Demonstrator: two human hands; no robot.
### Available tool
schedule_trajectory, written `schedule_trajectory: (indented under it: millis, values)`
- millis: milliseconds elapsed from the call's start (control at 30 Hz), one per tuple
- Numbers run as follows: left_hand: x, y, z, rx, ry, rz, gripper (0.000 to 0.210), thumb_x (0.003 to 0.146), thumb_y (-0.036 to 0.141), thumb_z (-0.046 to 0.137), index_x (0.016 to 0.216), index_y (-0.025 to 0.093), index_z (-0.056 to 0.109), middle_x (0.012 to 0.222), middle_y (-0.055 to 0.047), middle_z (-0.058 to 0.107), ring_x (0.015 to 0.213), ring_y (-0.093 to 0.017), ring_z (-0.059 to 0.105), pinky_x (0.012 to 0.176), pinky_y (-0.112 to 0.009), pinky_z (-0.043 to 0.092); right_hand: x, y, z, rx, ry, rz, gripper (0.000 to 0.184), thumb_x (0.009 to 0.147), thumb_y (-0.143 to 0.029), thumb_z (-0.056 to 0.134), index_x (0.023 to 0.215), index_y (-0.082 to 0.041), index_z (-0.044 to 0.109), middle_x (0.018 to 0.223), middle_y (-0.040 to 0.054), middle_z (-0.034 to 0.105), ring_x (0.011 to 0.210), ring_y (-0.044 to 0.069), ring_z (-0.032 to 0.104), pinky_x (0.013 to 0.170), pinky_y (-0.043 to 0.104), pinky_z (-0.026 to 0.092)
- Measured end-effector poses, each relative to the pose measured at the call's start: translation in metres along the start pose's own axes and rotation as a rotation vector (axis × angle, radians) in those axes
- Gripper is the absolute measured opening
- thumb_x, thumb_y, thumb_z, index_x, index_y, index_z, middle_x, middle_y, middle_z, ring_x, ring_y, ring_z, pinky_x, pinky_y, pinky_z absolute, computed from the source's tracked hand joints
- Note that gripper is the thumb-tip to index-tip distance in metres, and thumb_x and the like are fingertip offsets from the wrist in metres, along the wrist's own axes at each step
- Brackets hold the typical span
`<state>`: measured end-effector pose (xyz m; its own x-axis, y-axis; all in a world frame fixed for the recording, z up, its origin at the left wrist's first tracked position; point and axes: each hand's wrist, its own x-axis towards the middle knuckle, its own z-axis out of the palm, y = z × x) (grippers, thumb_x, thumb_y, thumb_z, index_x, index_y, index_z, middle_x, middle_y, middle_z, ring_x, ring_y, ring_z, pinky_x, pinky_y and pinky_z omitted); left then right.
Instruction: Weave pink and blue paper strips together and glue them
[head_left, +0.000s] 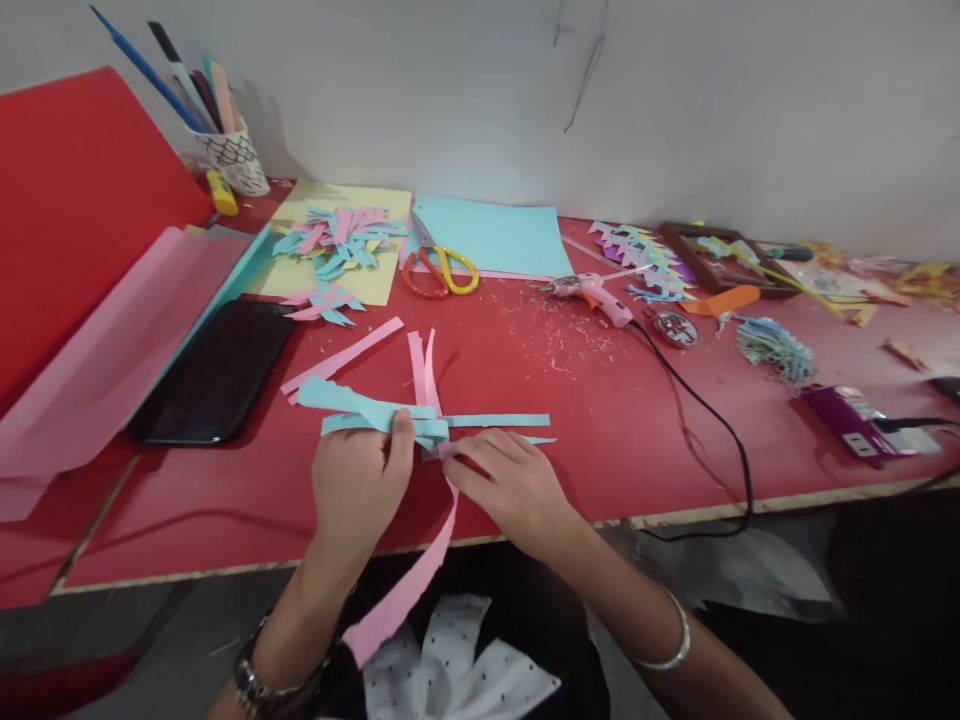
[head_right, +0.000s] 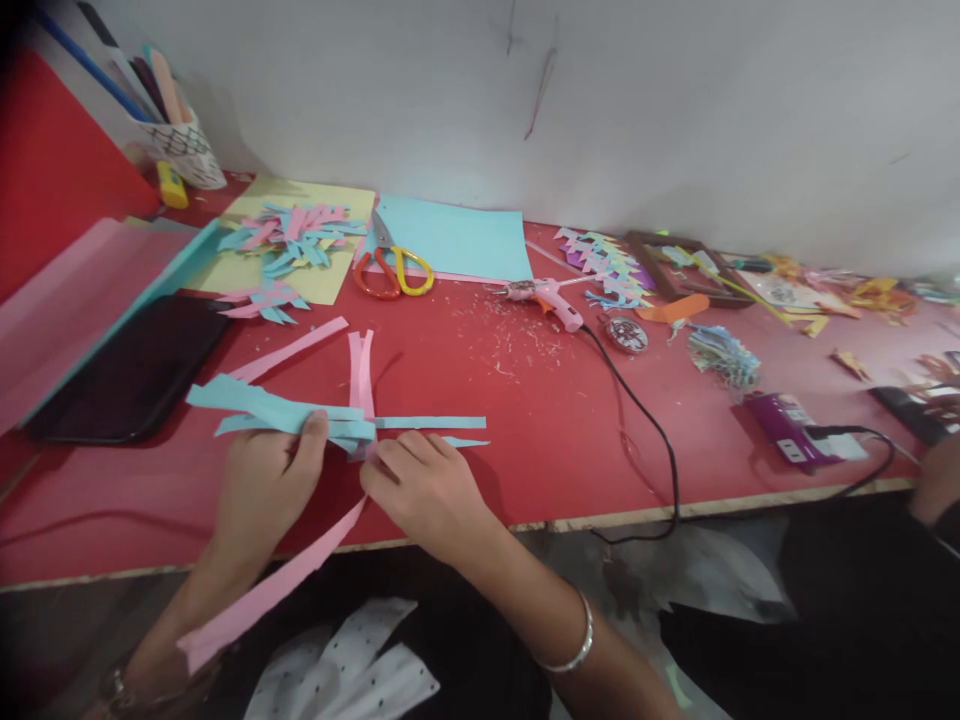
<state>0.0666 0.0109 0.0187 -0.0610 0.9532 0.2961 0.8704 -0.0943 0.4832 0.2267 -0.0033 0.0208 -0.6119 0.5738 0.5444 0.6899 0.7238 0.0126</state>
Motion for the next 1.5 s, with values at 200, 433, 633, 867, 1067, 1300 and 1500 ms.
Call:
schedule_trajectory:
  millis: [200,433,633,867,1067,1300,1500]
  values:
    - [-0.0009,0.0002,0.0004,-0.015,-0.035,-0.015,0.047,0.082,0.037,0.026,0.045,0.020,0.051,0.049,-0.008,0.063,0.050,-0.020,0.057,0.052,-0.030,0.036,0.0039,0.0005,-0.0018,-0.001,0.016,-0.050,0.028,0.088,-0.010,0.040,0.072,-0.015,0.063,0.068,0.0013,0.066,0.063,0.012,0.052,0.058,0.024,0.039]
    - [-0.0007,0.0038,-0.0012,-0.016,-0.047,-0.075,0.047,0.079,0.037,0.027,0.043,0.019,0.051,0.047,-0.009,0.061,0.046,-0.019,0.054,0.047,-0.028,0.032,0.0007,0.0012,0.0030,0.089,-0.003,-0.039,0.030,0.090,-0.010,0.037,0.076,-0.014,0.062,0.076,0.0026,0.068,0.069,0.011,0.056,0.061,0.024,0.042]
    - [-0.0002,0.0051,-0.0028,-0.007,-0.060,-0.103,0.048,0.079,0.038,0.027,0.042,0.018,0.051,0.045,-0.009,0.059,0.045,-0.018,0.053,0.045,-0.026,0.030,0.0020,0.0020,0.0037,0.128,-0.059,-0.058,0.031,0.091,-0.011,0.036,0.076,-0.015,0.062,0.077,0.0035,0.068,0.070,0.011,0.057,0.065,0.024,0.042]
    - [-0.0009,0.0043,-0.0025,-0.031,-0.060,-0.078,0.046,0.079,0.036,0.029,0.041,0.018,0.048,0.041,-0.009,0.055,0.042,-0.017,0.051,0.044,-0.026,0.028,0.0002,0.0021,0.0030,0.163,-0.087,-0.058,0.030,0.091,-0.013,0.036,0.076,-0.015,0.062,0.080,0.0039,0.066,0.074,0.013,0.057,0.071,0.024,0.043]
    - [0.0009,0.0061,-0.0046,-0.064,-0.089,-0.060,0.044,0.078,0.034,0.028,0.037,0.021,0.040,0.040,-0.007,0.053,0.041,-0.016,0.050,0.044,-0.027,0.029,-0.0003,0.0034,0.0029,0.216,-0.130,-0.052,0.031,0.091,-0.014,0.034,0.077,-0.014,0.062,0.081,0.0052,0.065,0.075,0.013,0.057,0.070,0.024,0.044]
    - [0.0000,0.0057,-0.0049,-0.075,-0.087,-0.038,0.044,0.079,0.035,0.029,0.039,0.021,0.042,0.040,-0.006,0.054,0.042,-0.016,0.051,0.045,-0.027,0.032,-0.0001,0.0033,0.0020,0.222,-0.155,-0.046,0.031,0.091,-0.014,0.034,0.077,-0.015,0.062,0.083,0.0055,0.064,0.077,0.013,0.056,0.071,0.025,0.044]
    - [0.0003,0.0047,-0.0034,-0.084,-0.071,0.016,0.046,0.080,0.038,0.029,0.045,0.020,0.052,0.045,-0.007,0.060,0.046,-0.018,0.056,0.047,-0.027,0.037,-0.0029,0.0015,0.0019,0.248,-0.230,-0.028,0.024,0.089,-0.013,0.039,0.078,-0.013,0.061,0.087,0.0067,0.062,0.084,0.016,0.055,0.075,0.027,0.044]
